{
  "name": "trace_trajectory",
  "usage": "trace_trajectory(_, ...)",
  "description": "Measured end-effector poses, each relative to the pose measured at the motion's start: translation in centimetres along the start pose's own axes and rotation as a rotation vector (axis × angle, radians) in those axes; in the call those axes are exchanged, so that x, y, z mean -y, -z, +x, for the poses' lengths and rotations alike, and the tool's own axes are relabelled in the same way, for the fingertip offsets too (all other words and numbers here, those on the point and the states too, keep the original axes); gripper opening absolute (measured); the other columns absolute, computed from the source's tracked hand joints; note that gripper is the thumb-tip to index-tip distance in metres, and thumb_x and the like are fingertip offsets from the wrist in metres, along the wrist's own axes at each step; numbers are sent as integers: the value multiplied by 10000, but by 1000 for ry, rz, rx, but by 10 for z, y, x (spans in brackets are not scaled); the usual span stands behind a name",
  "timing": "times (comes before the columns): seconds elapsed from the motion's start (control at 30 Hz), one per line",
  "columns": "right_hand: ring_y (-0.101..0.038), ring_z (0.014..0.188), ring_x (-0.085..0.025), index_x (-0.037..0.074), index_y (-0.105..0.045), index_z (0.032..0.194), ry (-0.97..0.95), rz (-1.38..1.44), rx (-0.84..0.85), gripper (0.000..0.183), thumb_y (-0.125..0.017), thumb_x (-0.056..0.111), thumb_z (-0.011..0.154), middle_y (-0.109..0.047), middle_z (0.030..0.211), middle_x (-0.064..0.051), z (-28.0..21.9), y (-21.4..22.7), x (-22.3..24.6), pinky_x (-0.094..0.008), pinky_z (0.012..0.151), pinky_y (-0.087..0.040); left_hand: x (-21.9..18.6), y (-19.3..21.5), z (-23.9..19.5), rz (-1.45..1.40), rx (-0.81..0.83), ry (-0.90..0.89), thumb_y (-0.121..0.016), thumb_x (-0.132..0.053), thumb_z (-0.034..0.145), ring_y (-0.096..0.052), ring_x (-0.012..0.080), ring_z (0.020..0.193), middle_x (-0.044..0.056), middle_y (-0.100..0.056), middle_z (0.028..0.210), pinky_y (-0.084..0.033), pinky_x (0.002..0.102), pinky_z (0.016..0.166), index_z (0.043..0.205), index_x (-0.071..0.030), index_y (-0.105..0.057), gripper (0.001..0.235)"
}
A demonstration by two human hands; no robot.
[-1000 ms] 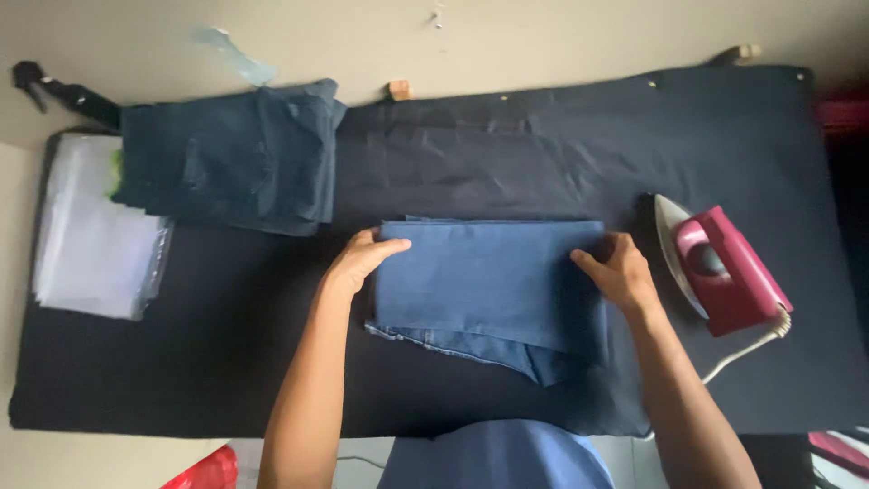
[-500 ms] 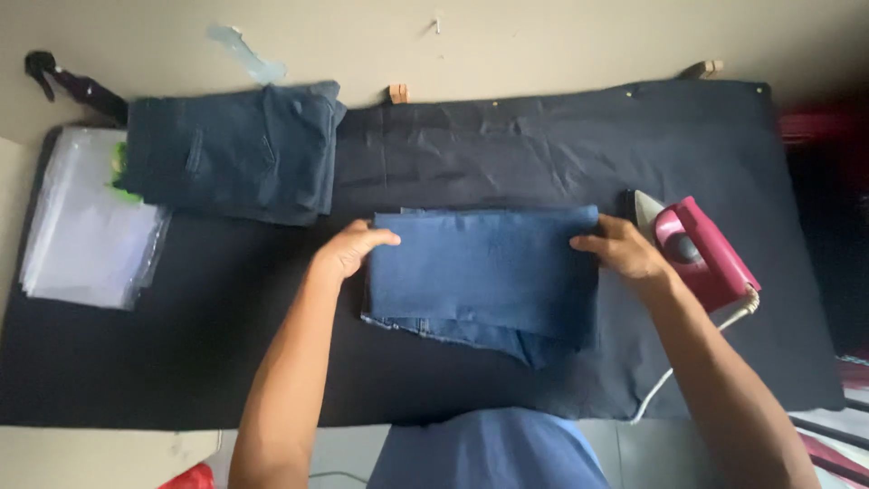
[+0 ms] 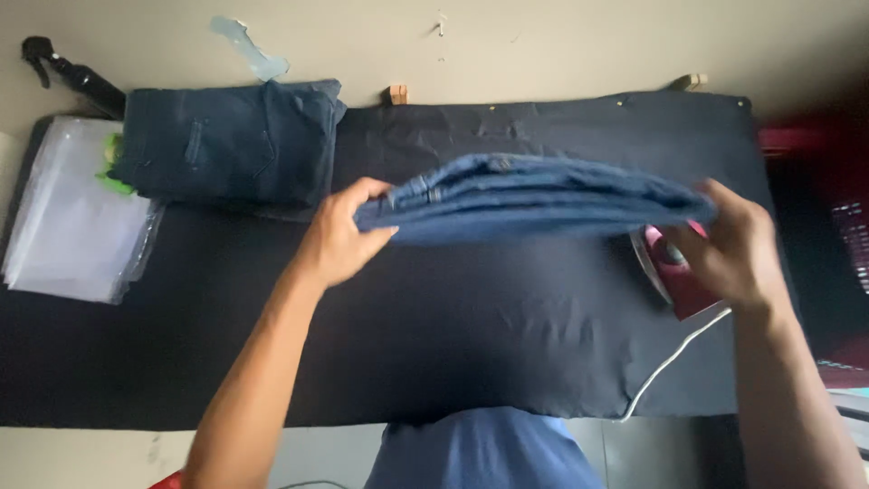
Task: Ironing and folding a pair of blue jeans on an ironing station.
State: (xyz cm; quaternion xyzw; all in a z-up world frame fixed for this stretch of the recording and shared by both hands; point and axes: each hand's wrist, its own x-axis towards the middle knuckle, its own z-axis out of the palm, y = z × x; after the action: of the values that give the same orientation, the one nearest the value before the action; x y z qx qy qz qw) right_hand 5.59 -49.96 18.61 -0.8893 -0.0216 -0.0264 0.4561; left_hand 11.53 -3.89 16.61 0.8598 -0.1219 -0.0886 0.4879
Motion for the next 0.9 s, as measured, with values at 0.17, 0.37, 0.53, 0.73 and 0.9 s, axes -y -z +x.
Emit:
trace_trajectory(0.17, -634, 1210, -304, 80, -690, 1029, 545, -482, -72, 506, -706, 75, 523, -717, 1159, -96, -45, -10, -17, -423, 1047, -504, 27, -24, -36, 409, -186, -562, -774, 13, 729, -615, 296, 1315, 91, -665, 1389, -452, 451, 1121, 1268, -98, -623, 570)
trace_trajectory(0.37, -567, 1275, -321, 99, -719, 1001, 535, -616, 218, 403, -788, 77, 604, -691, 1262, -71, -107, -63, -111, -434, 1057, -466, 106, -84, -82, 721, 8, -459, -737, 7, 686, -552, 352, 1346, 192, -526, 1509, -431, 532, 1077, 1238, -37, -603, 570)
trace_trajectory(0.53, -681, 1043, -228, 103, -699, 1165, 142, -540, -308, 201, -706, 89, 964, -698, 1151, -51, -84, -20, -116, -383, 880, -506, 103, -117, -94, 493, -334, -113, -712, -182, 864, -608, 390, 1198, 206, -603, 1334, -479, 479, 1010, 1131, -14, -611, 332)
trace_trajectory(0.73, -644, 1075, -431, 52, -717, 1241, -288, -895, -117, 498, -743, 470, 971, -680, 1165, -230, -15, 2, -99, -531, 878, -537, 80, -139, -70, 497, -260, 388, -732, -403, 914, -613, 382, 1085, 204, -626, 1144, -485, 486, 961, 979, -45, -609, 384)
trace_trajectory(0.9, -709, 986, -434, 6, -674, 1266, -356, -823, -88, 595, -655, 551, 1027, -714, 1077, -275, 11, -8, -136, -518, 856, -568, 77, -153, -74, 503, -399, 268, -751, -373, 865, -535, 437, 1208, 274, -526, 1336, -438, 525, 1015, 1197, 13, -533, 554)
